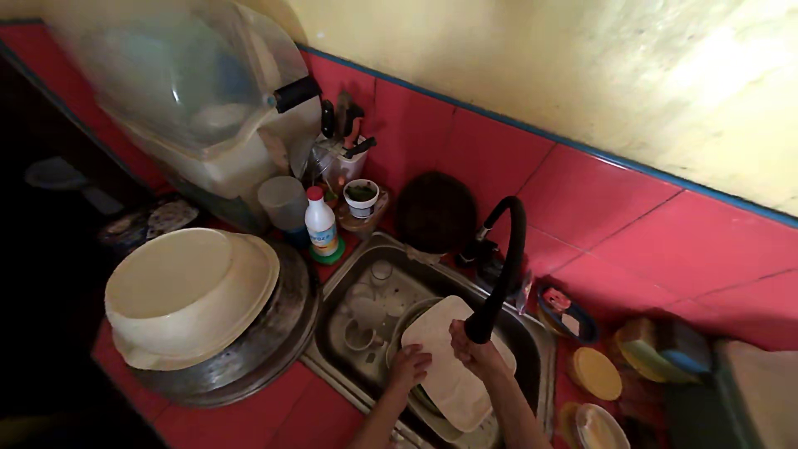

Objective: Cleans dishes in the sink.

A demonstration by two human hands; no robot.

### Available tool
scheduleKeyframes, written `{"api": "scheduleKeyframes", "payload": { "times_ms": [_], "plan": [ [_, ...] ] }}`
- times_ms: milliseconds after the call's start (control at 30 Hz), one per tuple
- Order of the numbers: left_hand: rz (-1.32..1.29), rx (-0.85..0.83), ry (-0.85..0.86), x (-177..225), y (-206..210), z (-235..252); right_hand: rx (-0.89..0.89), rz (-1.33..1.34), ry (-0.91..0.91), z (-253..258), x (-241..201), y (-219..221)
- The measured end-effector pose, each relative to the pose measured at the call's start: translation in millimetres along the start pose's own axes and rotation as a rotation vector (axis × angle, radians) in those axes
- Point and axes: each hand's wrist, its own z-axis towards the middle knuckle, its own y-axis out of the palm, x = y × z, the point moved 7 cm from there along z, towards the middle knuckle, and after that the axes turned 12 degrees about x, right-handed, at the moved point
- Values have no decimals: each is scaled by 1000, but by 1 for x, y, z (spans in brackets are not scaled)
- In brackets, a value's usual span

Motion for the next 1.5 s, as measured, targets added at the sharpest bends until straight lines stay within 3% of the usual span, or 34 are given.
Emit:
{"api": "scheduleKeyframes", "payload": {
  "times_ms": [133, 333, 467, 567, 667, 767, 867, 1000, 1167, 1267, 1367, 1500],
  "plan": [
    [4, 1, 14, -3, -1, 3, 64, 213, 133, 22, 1, 26],
    [7, 3, 11, -1, -2, 0, 205, -49, 66, 42, -13, 47],
    [10, 3, 14, 0, 0, 0, -34, -115, 100, 36, -10, 46],
    [25, 4, 0, 2, 1, -3, -72, 248, 96, 29, -5, 34],
    [63, 27, -60, 6, 5, -6, 1, 637, 211, 8, -2, 23],
    [82, 49, -111, 14, 17, -8, 229, 699, 299, -22, -4, 14],
    [85, -7, -76, 29, 41, -14, 289, 711, 316, -40, -7, 5],
    [136, -91, -21, 44, 76, -21, 355, 589, 169, -36, -38, -19],
    [193, -92, -9, 58, 109, -30, 474, 484, -149, -20, -157, -14],
    [159, -134, 2, 57, 119, -27, 479, 454, -222, -13, -206, -4],
    [153, -177, 27, 53, 121, -25, 474, 455, -259, -10, -212, -6],
    [179, -158, 0, 54, 114, -31, 527, 366, -208, -1, -149, -33]
  ]
}}
